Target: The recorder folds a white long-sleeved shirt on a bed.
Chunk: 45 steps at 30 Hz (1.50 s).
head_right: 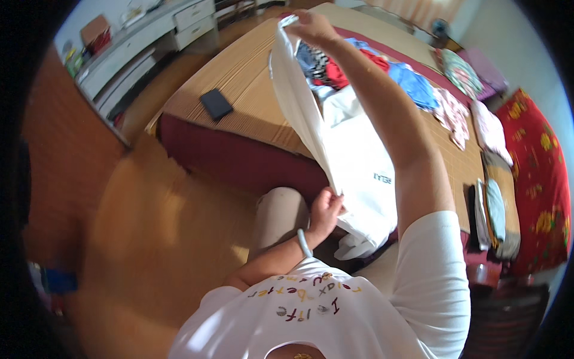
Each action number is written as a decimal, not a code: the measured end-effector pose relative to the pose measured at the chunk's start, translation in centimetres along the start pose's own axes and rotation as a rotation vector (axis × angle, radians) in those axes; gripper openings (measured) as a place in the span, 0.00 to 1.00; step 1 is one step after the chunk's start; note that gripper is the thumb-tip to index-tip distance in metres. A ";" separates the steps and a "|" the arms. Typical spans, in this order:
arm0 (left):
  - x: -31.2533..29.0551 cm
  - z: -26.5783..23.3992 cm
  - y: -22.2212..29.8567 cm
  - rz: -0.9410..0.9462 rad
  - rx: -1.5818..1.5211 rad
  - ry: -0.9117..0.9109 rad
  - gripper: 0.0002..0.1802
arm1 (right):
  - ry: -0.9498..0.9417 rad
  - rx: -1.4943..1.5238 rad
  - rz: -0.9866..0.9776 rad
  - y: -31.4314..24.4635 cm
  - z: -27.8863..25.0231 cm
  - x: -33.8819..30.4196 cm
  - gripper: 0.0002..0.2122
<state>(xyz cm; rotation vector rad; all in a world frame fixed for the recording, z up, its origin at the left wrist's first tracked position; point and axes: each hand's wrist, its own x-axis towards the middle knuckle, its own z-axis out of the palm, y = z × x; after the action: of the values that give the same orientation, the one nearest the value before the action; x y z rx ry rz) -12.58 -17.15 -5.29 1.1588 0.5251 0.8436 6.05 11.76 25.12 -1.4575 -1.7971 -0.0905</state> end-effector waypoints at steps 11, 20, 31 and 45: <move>8.2 0.9 14.8 0.540 0.451 -0.160 0.06 | 0.867 -0.716 0.198 0.2 -38.6 -16.3 0.12; 22.9 6.5 37.0 0.876 0.704 0.047 0.09 | 1.016 -0.650 0.057 -5.9 -51.4 -29.1 0.13; 18.4 10.7 48.0 1.384 0.983 -0.201 0.06 | 0.923 -0.210 0.309 -3.3 -54.5 -38.9 0.24; 18.7 9.0 44.0 1.017 0.824 -0.474 0.06 | 0.801 0.541 0.426 -6.2 -47.9 -42.0 0.26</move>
<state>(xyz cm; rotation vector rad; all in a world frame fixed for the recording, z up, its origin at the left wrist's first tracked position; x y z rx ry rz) -8.05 -0.42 40.20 2.4008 -0.2097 1.1749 26.74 -48.13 34.32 -1.1372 -0.7639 0.0306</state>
